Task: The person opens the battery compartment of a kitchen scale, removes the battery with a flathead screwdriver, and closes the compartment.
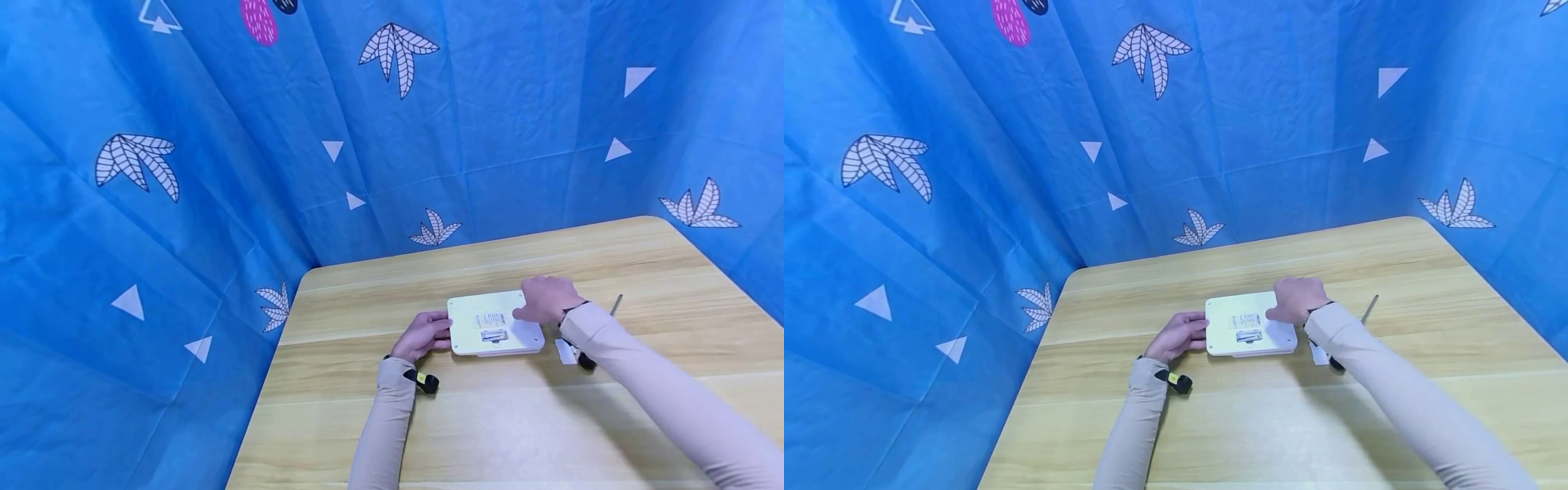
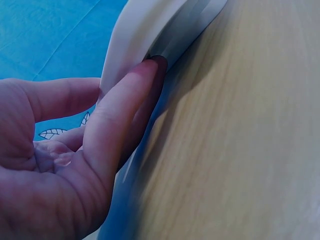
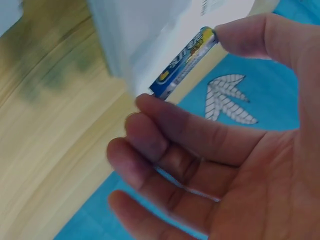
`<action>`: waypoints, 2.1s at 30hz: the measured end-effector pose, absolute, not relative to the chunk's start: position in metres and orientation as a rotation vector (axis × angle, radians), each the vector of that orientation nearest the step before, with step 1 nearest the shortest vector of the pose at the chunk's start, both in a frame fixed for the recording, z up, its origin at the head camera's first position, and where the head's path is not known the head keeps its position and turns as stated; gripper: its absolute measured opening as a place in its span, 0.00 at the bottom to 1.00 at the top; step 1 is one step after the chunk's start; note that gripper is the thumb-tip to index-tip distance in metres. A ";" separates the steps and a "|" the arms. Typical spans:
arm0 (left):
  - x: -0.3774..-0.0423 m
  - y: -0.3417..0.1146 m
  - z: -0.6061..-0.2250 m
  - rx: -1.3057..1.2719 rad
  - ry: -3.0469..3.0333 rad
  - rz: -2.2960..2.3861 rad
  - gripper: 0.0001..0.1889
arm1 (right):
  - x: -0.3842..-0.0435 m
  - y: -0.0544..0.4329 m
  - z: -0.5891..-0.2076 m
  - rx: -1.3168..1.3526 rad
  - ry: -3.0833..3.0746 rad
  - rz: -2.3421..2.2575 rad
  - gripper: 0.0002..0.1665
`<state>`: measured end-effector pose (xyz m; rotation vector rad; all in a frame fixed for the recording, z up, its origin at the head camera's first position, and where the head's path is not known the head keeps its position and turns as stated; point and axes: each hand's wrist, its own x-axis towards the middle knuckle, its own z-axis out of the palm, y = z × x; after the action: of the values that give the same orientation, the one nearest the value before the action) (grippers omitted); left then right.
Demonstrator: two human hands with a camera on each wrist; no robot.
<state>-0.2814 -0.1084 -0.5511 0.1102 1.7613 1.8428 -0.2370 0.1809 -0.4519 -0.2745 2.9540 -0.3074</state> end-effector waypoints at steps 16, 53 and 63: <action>-0.280 -0.109 -0.550 0.119 1.777 1.838 0.22 | -0.249 0.230 -0.456 -0.313 3.026 -0.329 0.25; -0.272 -0.105 -0.546 0.103 1.757 1.840 0.23 | -0.273 0.283 -0.505 -0.379 3.102 -0.209 0.22; -0.272 -0.105 -0.547 0.089 1.763 1.836 0.23 | -0.273 0.283 -0.513 -0.374 3.097 -0.230 0.23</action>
<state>-0.2722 -0.1048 -0.5472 0.0890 1.7630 1.8360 -0.2725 0.2834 -0.5130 -0.3741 3.0973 -0.2297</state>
